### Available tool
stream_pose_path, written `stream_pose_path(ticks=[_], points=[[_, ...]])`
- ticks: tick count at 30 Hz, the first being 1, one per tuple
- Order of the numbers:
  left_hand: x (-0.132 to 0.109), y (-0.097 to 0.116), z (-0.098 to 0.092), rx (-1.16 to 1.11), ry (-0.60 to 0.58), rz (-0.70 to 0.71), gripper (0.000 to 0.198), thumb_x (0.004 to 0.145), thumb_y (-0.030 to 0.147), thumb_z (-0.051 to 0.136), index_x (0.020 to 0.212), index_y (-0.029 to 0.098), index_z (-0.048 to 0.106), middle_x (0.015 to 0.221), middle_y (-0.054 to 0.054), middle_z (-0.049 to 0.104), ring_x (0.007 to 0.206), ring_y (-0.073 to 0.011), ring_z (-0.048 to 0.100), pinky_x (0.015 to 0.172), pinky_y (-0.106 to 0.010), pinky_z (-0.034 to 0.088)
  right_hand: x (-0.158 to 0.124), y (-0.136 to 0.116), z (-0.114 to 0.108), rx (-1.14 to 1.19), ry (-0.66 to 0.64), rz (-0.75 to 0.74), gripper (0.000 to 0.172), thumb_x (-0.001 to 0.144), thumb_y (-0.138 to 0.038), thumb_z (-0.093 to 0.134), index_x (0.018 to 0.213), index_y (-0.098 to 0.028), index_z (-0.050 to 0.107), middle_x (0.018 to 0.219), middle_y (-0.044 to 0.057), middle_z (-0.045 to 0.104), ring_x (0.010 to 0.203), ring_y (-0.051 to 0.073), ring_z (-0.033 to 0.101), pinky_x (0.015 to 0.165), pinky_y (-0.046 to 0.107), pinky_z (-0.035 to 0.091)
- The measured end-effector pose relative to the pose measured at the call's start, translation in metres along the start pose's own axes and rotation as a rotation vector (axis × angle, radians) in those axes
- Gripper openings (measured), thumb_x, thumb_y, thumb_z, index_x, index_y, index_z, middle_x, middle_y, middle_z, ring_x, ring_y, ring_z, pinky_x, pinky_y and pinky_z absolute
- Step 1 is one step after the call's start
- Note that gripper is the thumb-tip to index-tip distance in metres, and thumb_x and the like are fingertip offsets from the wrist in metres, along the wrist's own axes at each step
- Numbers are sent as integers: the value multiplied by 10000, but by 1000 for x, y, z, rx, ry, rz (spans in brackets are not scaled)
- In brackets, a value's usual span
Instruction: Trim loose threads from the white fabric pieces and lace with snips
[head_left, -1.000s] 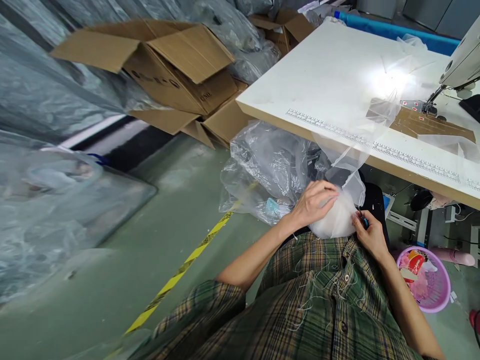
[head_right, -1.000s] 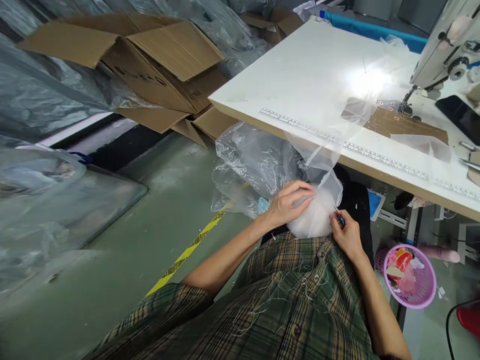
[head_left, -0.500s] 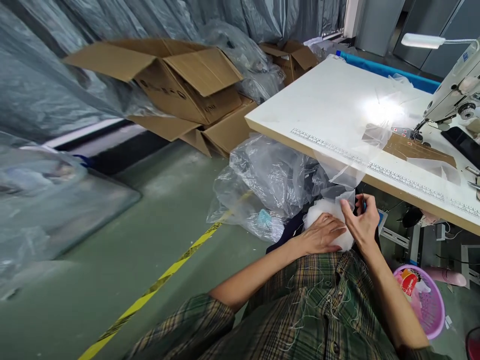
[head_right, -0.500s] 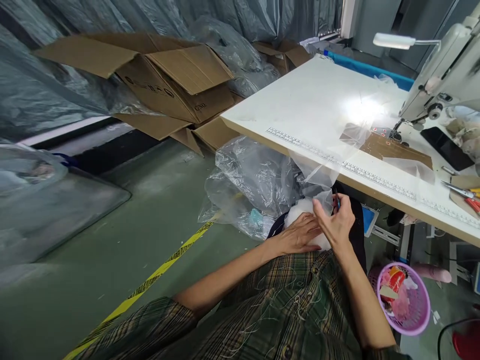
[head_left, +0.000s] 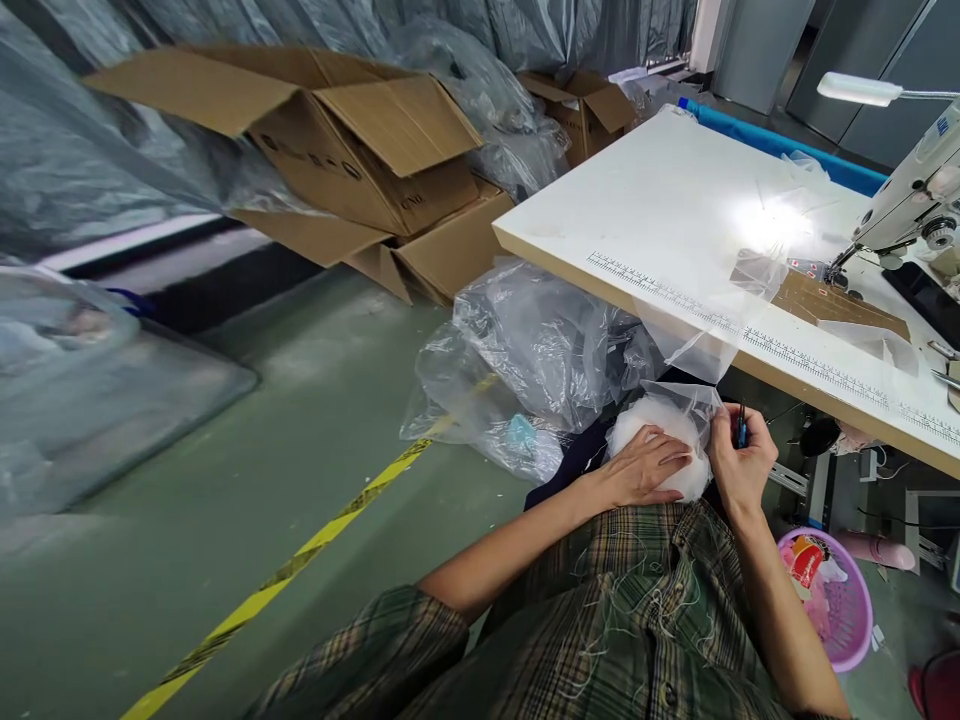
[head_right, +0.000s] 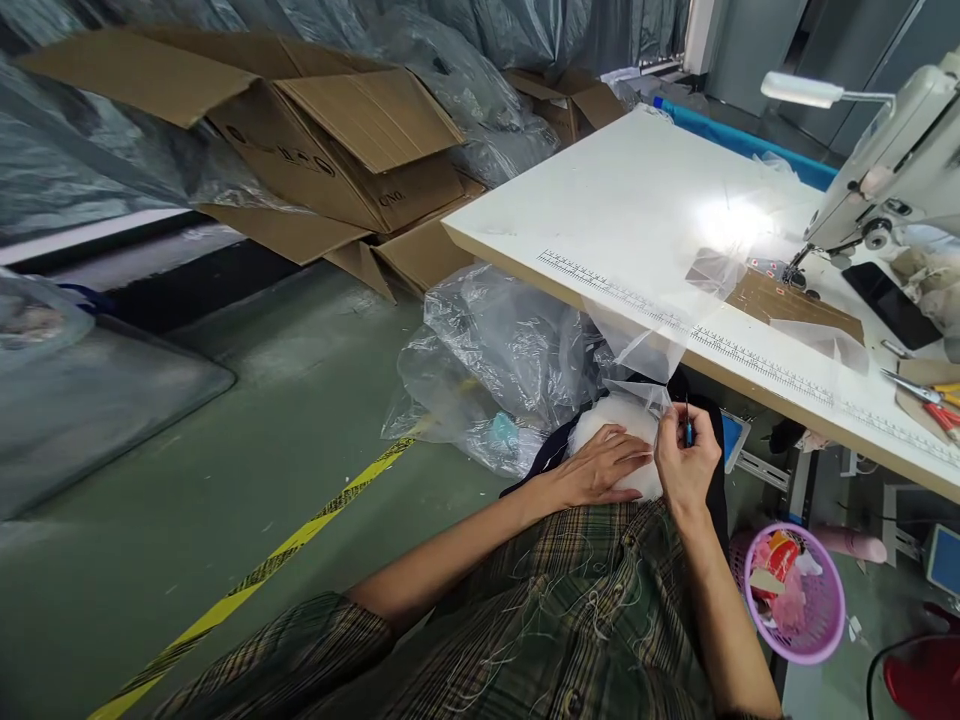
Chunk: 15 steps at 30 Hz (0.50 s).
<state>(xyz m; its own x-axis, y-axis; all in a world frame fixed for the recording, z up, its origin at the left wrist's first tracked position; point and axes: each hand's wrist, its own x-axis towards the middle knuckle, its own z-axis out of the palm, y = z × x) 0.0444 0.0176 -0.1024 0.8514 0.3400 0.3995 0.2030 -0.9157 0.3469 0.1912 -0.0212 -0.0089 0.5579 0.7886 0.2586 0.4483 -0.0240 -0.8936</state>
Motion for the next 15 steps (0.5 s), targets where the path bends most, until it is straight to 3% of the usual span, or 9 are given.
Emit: stream_pose_path(ticks=[2, 5, 8, 10, 15], points=[[0, 3, -5, 33, 172, 92, 370, 941, 452, 560, 1120, 135, 626, 1107, -153, 705, 1035, -247, 651, 959, -452, 457, -9, -9, -11, 65, -76, -21, 213, 821, -388, 581, 761, -193, 643, 640, 8, 619, 558, 142, 524, 554, 267, 442], [-1, 12, -23, 62, 549, 155, 226, 904, 400, 594, 958, 182, 627, 916, -73, 702, 803, -178, 649, 753, -339, 512, -24, -20, -20, 132, -166, -81, 165, 821, -331, 621, 761, -189, 679, 629, 0, 647, 541, 128, 545, 517, 241, 445], [-1, 21, -52, 39, 852, -42, 139, 890, 335, 568, 894, 201, 604, 814, -41, 634, 719, -167, 598, 648, -313, 490, -36, -26, -22, 192, -247, -125, 116, 821, -270, 633, 755, -190, 686, 571, -22, 629, 464, 100, 508, 442, 207, 407], [3, 23, -72, -67, 834, -220, 254, 941, 399, 475, 924, 192, 621, 861, -68, 641, 783, -189, 611, 687, -340, 502, -41, -28, -20, 221, -298, -145, 91, 822, -233, 624, 766, -191, 683, 561, -26, 638, 431, 90, 497, 407, 193, 387], [22, 18, -99, -377, 440, -284, 711, 940, 700, 238, 960, 156, 695, 970, -114, 697, 879, -231, 620, 849, -414, 473, -44, -24, -19, 218, -391, -207, 75, 831, -197, 604, 817, -200, 678, 596, -20, 676, 441, 94, 542, 436, 194, 439]])
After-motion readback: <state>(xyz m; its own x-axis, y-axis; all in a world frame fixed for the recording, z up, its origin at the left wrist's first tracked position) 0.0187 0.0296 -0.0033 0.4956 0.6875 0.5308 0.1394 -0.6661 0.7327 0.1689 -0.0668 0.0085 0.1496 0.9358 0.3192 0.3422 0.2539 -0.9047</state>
